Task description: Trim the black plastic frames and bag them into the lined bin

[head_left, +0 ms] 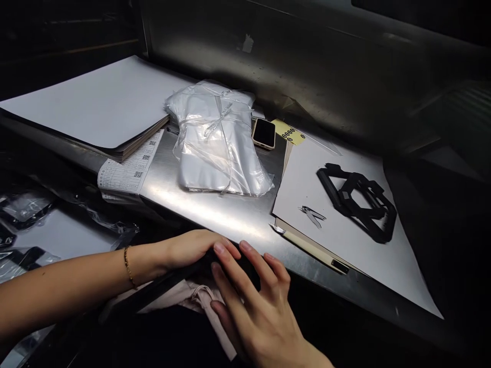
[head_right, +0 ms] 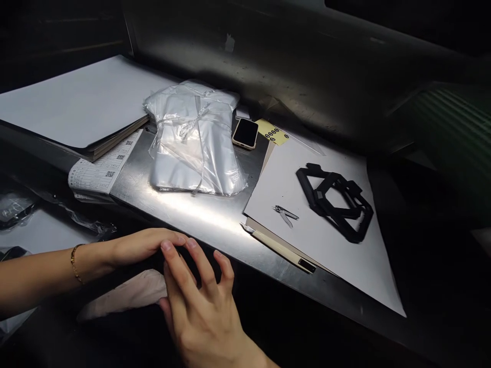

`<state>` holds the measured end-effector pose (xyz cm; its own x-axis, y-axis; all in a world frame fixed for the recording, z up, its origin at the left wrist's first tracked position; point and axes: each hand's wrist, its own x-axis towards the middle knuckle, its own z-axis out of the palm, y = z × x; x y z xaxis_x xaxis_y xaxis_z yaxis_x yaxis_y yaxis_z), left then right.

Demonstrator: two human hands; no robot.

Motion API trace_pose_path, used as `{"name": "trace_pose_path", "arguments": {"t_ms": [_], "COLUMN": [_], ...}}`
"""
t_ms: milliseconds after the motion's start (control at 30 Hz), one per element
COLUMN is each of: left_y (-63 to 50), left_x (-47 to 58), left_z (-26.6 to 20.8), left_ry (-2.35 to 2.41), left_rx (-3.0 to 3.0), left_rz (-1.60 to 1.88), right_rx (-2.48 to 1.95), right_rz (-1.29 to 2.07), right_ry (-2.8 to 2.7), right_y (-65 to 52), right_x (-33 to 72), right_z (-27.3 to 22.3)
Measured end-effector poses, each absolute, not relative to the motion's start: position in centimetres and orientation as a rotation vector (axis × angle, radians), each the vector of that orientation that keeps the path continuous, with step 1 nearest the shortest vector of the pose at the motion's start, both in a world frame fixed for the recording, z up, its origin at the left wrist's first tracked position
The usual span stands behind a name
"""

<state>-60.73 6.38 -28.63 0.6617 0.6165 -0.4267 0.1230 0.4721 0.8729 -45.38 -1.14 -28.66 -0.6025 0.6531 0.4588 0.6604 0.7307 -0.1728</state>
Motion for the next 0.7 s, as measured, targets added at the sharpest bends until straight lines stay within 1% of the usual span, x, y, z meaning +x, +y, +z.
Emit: {"name": "trace_pose_path", "arguments": {"t_ms": [67,133,200,300,333,500,600,700], "left_y": [6.4,6.3,6.2,6.3,6.4,6.6,6.5,6.5], "left_x": [-61.0,-61.1,-61.2,-61.2,-61.3,-61.5,-61.8,-62.6], "left_z": [-28.6,-28.4,-28.2,-28.1,-28.1,-28.3,-28.4,-29.2], "left_ry": [0.833,0.828,0.813,0.800,0.798,0.810,0.806,0.834], "left_rx": [1.071,1.064,1.051,1.034,1.022,0.887,0.793,0.714], "left_rz": [0.352,0.352,0.353,0.362,0.359,0.311,0.300,0.297], "right_rx": [-0.951,-0.911,-0.929,-1.017,-1.024,-0.948,-0.904,-0.747], "right_rz": [0.181,0.288,0.216,-0.009,-0.029,0.210,0.260,0.338], "right_ry": [-2.375,-2.266,-2.259,-2.410,-2.417,-2.137,-2.187,-2.298], "right_y": [-1.0,-0.9,-0.9,-1.0,-1.0,-0.6,-0.7,-1.8], "right_x": [-45.1,-44.8,-45.0,-45.5,-45.7,-44.8,-44.0,-43.8], "right_z": [-28.9,-29.0,-29.0,-28.9,-28.8,-28.3,-28.9,-30.6]}}
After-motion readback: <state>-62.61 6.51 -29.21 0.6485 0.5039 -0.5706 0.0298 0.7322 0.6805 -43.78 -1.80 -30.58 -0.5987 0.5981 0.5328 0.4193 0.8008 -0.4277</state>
